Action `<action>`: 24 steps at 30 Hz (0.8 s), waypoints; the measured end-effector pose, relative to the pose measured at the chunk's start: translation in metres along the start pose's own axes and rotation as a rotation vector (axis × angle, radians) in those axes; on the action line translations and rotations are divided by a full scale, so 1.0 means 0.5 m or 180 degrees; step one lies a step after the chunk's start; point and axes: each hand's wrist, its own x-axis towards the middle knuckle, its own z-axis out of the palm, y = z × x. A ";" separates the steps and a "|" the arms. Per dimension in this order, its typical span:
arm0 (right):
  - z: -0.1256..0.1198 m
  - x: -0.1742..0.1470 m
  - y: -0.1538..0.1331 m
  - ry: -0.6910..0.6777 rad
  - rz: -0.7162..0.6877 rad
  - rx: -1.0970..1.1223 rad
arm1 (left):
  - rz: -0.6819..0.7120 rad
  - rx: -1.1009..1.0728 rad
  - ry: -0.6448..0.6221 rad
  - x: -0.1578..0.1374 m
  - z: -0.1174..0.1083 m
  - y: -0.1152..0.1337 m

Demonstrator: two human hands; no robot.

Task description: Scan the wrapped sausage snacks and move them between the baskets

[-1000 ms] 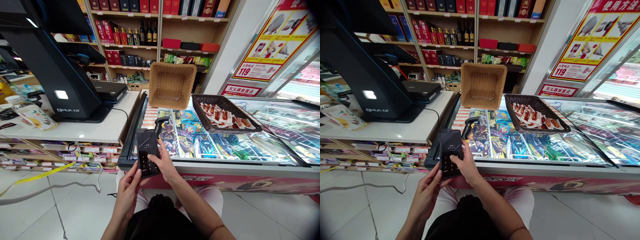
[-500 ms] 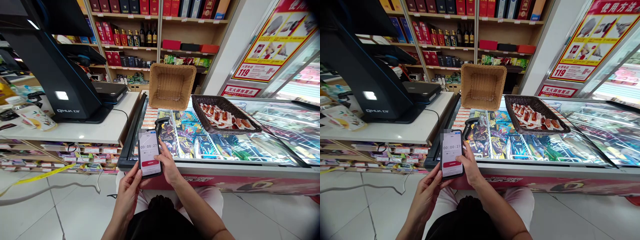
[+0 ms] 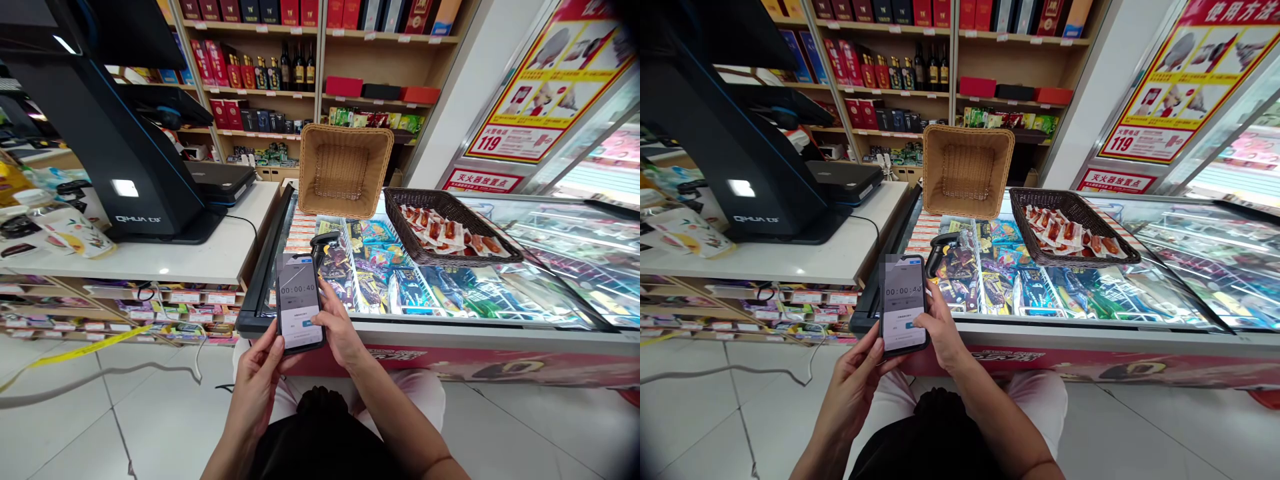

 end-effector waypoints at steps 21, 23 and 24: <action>0.001 -0.003 0.003 -0.0265 -0.0145 -0.0041 | 0.0053 -0.0017 0.0036 -0.011 -0.006 0.003; -0.005 -0.002 0.008 -0.0247 -0.0204 -0.0156 | 0.0052 -0.0022 0.0052 -0.012 -0.006 0.005; -0.012 0.001 0.007 -0.0192 -0.0271 -0.0304 | 0.0071 -0.0025 0.0077 -0.012 -0.006 0.006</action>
